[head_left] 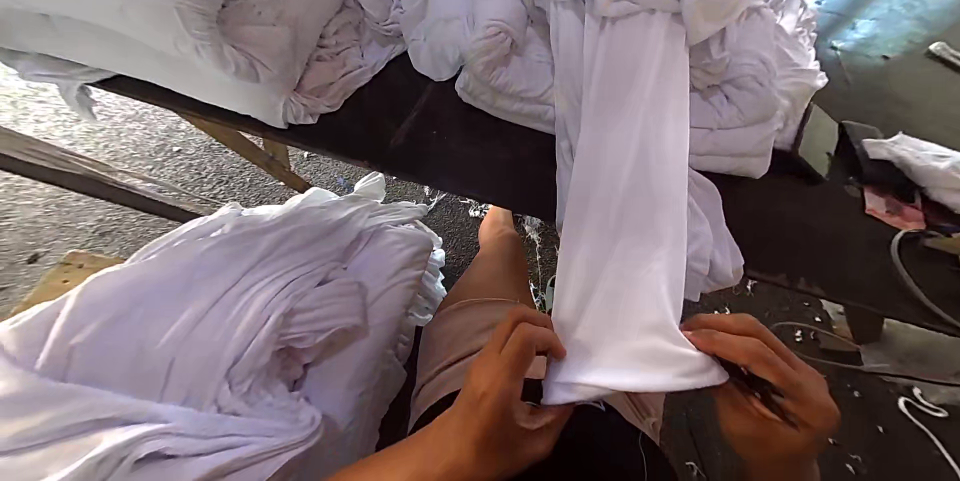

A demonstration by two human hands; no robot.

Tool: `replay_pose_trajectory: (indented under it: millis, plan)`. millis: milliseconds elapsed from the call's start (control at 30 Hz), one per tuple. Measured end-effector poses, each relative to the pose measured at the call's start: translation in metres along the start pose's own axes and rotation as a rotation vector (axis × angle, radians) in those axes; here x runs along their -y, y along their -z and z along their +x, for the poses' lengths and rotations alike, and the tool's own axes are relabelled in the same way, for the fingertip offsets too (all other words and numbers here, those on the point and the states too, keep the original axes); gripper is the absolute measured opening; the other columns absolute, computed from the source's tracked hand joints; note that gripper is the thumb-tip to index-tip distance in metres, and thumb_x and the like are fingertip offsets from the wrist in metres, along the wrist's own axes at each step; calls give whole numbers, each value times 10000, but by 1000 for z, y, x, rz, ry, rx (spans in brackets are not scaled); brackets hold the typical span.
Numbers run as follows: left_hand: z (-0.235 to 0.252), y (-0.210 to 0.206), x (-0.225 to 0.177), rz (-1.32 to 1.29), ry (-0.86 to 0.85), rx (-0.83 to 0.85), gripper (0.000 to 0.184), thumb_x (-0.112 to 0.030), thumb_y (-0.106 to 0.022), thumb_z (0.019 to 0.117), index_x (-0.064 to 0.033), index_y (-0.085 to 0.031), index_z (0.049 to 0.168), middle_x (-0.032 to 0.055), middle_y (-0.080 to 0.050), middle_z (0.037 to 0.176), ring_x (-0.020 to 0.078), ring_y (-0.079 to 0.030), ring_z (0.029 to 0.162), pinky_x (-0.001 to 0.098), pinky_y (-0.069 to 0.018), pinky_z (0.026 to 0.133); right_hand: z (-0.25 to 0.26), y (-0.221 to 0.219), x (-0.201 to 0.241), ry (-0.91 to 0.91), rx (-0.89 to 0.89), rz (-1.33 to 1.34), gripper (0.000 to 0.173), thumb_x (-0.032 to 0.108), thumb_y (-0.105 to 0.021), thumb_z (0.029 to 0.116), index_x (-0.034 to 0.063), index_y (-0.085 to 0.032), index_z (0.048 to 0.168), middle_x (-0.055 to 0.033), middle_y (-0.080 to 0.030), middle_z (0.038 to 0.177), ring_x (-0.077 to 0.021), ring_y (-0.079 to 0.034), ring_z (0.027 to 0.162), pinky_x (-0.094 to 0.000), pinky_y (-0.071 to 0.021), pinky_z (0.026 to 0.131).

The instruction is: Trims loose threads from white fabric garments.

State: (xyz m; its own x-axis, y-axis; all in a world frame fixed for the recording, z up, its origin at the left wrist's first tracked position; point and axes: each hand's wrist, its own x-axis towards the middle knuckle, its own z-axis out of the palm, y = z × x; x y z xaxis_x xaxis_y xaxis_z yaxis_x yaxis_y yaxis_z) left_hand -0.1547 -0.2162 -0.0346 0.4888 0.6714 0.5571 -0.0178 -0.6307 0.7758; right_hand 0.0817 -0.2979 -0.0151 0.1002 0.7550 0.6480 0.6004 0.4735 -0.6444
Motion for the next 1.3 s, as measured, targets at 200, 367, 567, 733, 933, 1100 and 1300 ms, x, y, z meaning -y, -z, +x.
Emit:
replay_pose_trajectory:
  millis: [200, 367, 567, 733, 933, 1100, 1300]
  plan:
    - [20, -25, 6, -759, 442, -1, 198, -77, -562, 1014, -13, -649, 1180, -39, -730, 1013, 17, -688, 903, 234, -582, 828, 8, -40, -2, -635, -120, 739, 120, 308, -653, 990, 285, -770, 976, 160, -704, 781, 89, -559, 553, -102, -475, 489]
    - [57, -10, 15, -1365, 681, -82, 211, -143, -533, 1035, -68, -616, 1213, 77, -740, 1032, 189, -736, 948, 370, -601, 898, 0, -52, -29, -985, 45, 1070, 150, 381, -716, 940, 239, -708, 892, 95, -598, 612, 40, -485, 446, -134, -425, 419]
    - [51, -22, 20, -1067, 378, -35, 323, -68, -676, 951, -71, -588, 1261, 7, -722, 1138, 119, -704, 1031, 343, -581, 933, 12, -39, -18, -257, -117, 140, 262, 268, -640, 1015, 76, -636, 1192, 78, -611, 1094, 117, -507, 738, -48, -435, 627]
    - [56, -22, 24, -870, 358, -216, 314, 69, -611, 903, -90, -668, 1167, -27, -732, 1034, 67, -697, 941, 292, -589, 866, 2, -45, -10, 44, 156, -186, 259, 235, -617, 1027, 46, -663, 1198, -84, -693, 886, -88, -616, 673, -193, -510, 606]
    - [59, -13, 27, -746, 260, -126, 434, 109, -556, 868, -74, -620, 1256, -45, -713, 1128, 46, -675, 1016, 278, -568, 909, 6, -47, -9, -94, 222, -42, 288, 296, -553, 1060, 63, -668, 936, -14, -631, 769, 0, -583, 670, -126, -494, 615]
    - [55, -26, 22, -674, 111, -9, 450, 127, -550, 889, -24, -571, 1312, -51, -665, 1230, 11, -645, 1077, 243, -560, 929, 39, -51, -12, -431, 145, 261, 270, 289, -617, 1012, 25, -667, 1046, 102, -618, 768, 113, -498, 598, -84, -437, 545]
    - [60, -15, 35, -914, 289, -138, 446, 29, -626, 879, -118, -608, 1300, -32, -688, 1213, 76, -664, 1083, 307, -558, 946, 28, -65, -25, -600, 52, 1007, 95, 205, -646, 1003, 207, -693, 1085, 114, -648, 727, 49, -536, 525, -126, -472, 483]
